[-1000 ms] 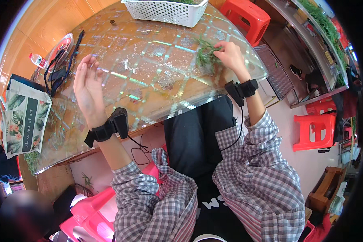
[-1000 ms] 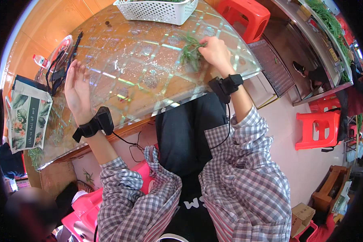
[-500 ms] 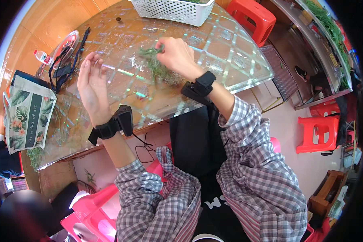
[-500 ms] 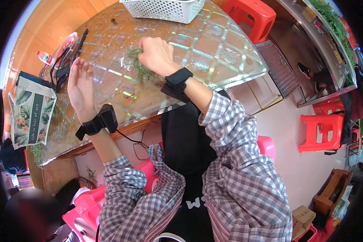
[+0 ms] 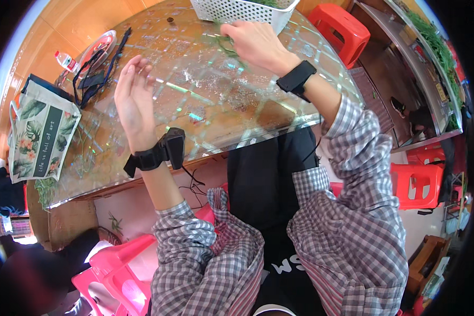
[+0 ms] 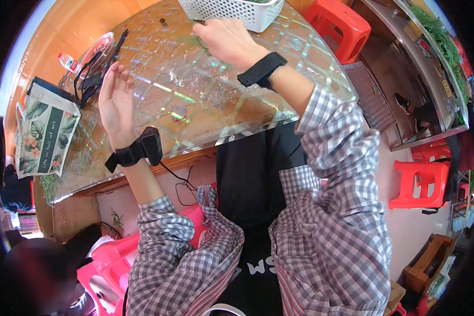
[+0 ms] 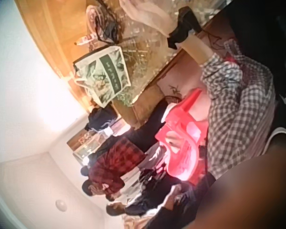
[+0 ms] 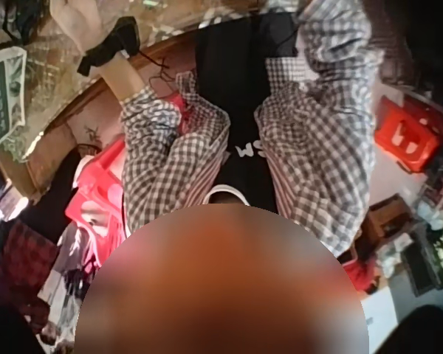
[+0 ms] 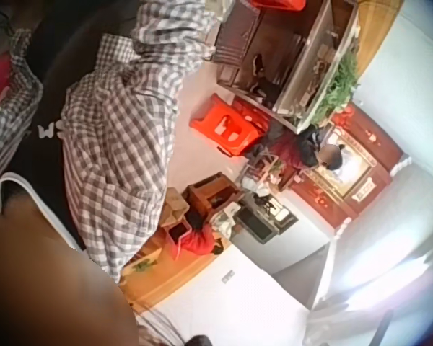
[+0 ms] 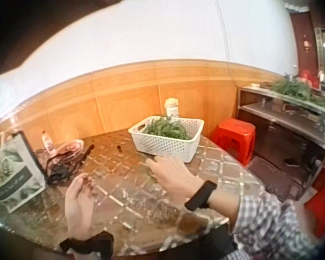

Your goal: Picking individual leaves from green plant stems and sorting them into a white plastic basket.

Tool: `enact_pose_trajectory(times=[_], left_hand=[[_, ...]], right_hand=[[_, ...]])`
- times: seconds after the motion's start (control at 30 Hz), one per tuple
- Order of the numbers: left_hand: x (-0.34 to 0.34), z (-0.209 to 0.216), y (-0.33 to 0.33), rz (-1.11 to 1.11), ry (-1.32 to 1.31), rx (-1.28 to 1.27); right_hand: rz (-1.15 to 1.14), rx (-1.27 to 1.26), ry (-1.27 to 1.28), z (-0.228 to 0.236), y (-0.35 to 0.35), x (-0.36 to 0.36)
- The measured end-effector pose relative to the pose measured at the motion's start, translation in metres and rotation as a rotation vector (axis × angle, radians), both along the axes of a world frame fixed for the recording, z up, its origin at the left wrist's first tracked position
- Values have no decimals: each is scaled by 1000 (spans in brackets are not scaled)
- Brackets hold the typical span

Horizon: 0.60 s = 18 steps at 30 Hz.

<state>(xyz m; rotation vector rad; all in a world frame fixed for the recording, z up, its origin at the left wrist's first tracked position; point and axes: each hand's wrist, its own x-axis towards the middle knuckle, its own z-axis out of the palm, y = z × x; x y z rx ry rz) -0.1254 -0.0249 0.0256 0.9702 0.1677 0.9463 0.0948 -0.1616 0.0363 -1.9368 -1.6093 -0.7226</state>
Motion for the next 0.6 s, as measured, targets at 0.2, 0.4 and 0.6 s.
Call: enact_pose_trajectory(times=[0.2, 0.4, 0.6], left_hand=[[-6, 4, -2, 43, -3, -15], [-2, 10, -8, 45, 17, -10], [-4, 10, -12, 46, 28, 7]], right_hand=[[52, -191, -137, 2, -11, 19], [25, -319, -101, -6, -25, 37], [-38, -112, -24, -16, -38, 53]])
